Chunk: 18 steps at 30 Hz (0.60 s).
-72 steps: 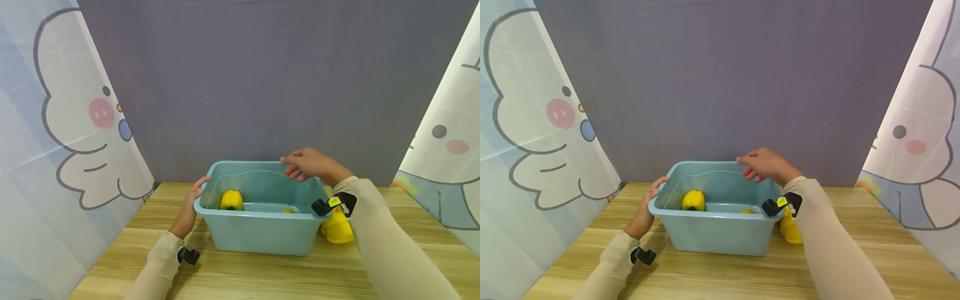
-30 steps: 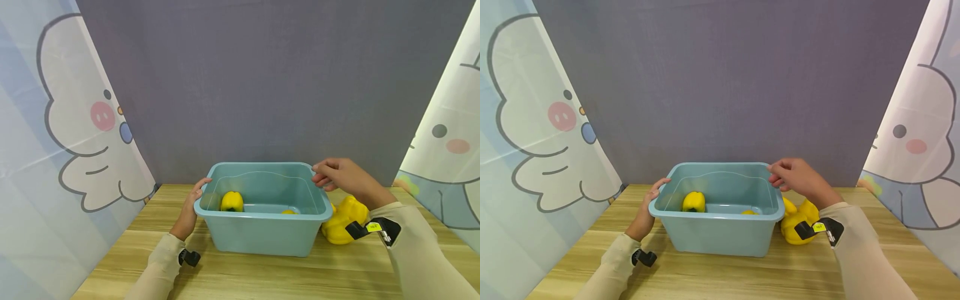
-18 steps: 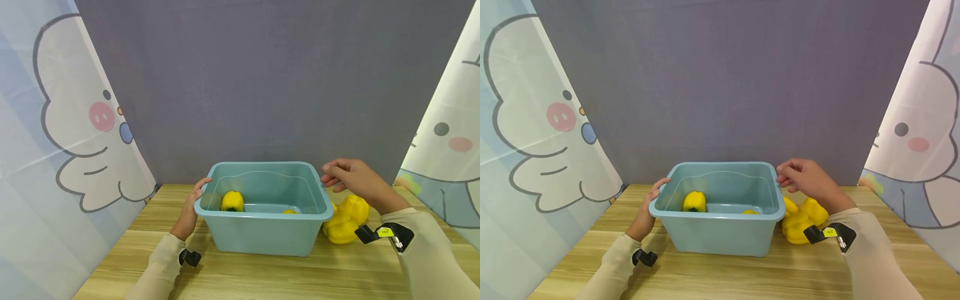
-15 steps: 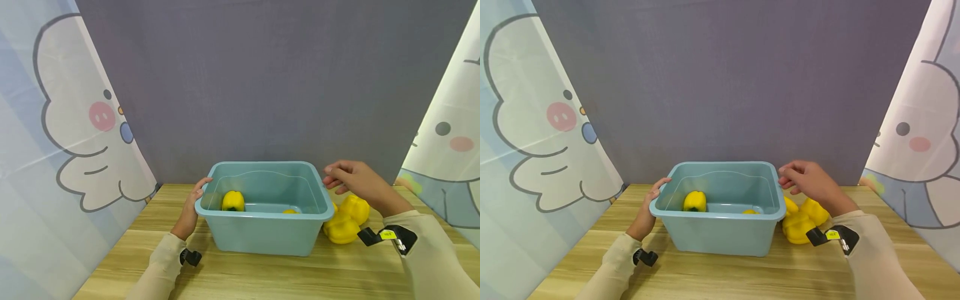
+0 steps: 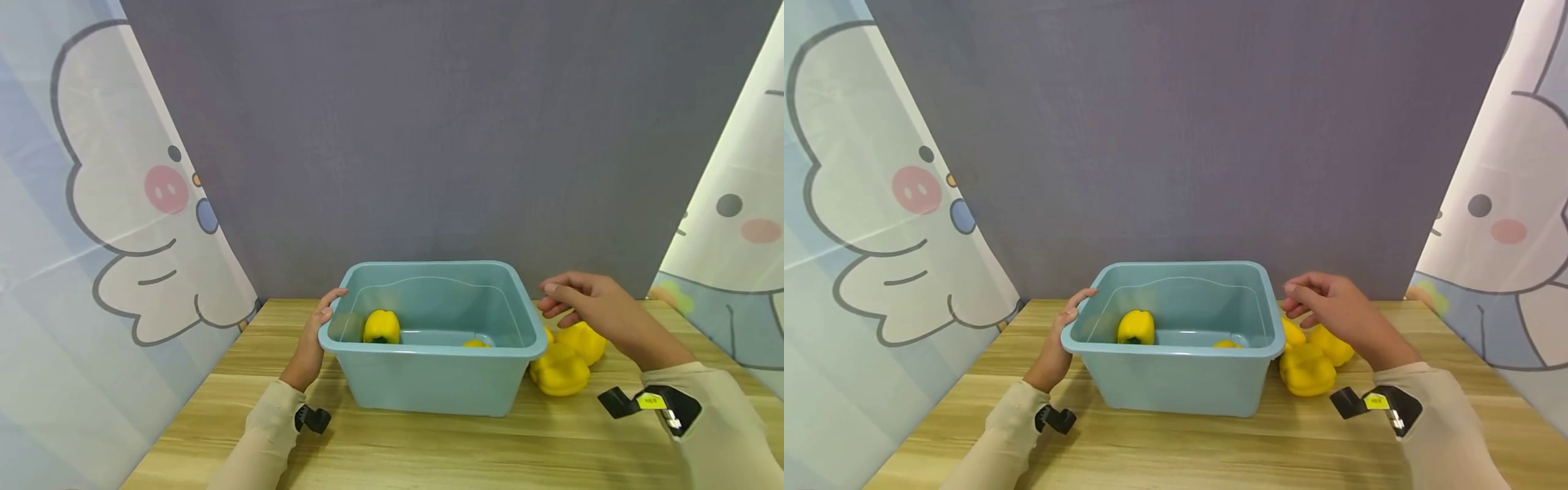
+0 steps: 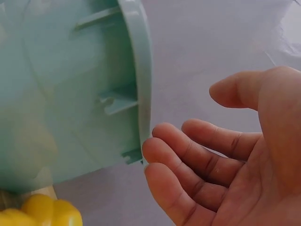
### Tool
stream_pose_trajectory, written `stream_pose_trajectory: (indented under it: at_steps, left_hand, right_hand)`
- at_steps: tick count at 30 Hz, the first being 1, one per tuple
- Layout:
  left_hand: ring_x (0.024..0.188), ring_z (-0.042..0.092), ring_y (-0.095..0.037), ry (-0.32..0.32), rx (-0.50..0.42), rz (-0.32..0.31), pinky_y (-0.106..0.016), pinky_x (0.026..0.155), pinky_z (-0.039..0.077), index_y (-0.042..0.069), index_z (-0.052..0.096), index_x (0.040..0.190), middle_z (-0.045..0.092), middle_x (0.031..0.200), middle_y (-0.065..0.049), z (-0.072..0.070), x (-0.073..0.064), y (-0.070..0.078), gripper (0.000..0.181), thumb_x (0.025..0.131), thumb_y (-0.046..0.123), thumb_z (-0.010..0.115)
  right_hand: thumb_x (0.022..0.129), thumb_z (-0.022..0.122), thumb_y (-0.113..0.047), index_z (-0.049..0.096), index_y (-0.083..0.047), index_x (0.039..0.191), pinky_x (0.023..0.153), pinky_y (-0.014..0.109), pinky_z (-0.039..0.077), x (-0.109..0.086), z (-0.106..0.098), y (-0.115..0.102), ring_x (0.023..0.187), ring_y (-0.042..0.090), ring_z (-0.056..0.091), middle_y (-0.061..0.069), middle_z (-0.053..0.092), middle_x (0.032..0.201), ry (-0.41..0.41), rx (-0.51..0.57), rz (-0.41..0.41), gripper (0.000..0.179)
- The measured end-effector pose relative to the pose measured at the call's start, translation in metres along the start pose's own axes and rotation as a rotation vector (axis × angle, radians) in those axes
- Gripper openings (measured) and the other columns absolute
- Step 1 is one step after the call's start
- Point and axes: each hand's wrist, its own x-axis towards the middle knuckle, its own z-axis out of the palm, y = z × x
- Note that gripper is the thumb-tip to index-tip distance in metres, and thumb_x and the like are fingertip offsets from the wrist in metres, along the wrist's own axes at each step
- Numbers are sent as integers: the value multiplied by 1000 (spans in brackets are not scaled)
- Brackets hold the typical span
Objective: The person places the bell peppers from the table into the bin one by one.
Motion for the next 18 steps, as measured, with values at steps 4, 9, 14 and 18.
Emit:
stream_pose_trajectory:
  at_steps: [4,9,14,18]
  left_hand:
    - [128,38,-43,-13,1,5,-48,98,38,10,33,154,32,155,-14,0,1,0,57,106,40,26]
    - [132,36,-41,-19,6,8,-51,101,34,10,32,154,29,157,-14,0,1,0,58,106,41,26]
    - [130,38,-38,-12,16,-2,-48,99,36,9,32,154,30,156,-14,-1,-1,-1,58,106,40,26]
    - [127,40,-38,-10,18,-1,-47,98,38,10,33,154,32,155,-14,-2,-2,0,57,106,40,25]
  right_hand:
    - [107,48,-33,58,4,131,74,34,56,-5,0,7,94,19,68,15,69,109,-4,2,0,45]
    - [107,49,-32,56,5,131,75,34,56,-9,3,13,94,21,68,15,69,109,-14,25,25,45]
    - [106,49,-34,57,3,129,75,35,57,-12,5,17,94,25,68,13,69,108,-16,5,53,44]
    - [105,50,-38,58,1,127,76,36,56,-17,6,21,97,28,67,13,69,108,-17,7,76,45]
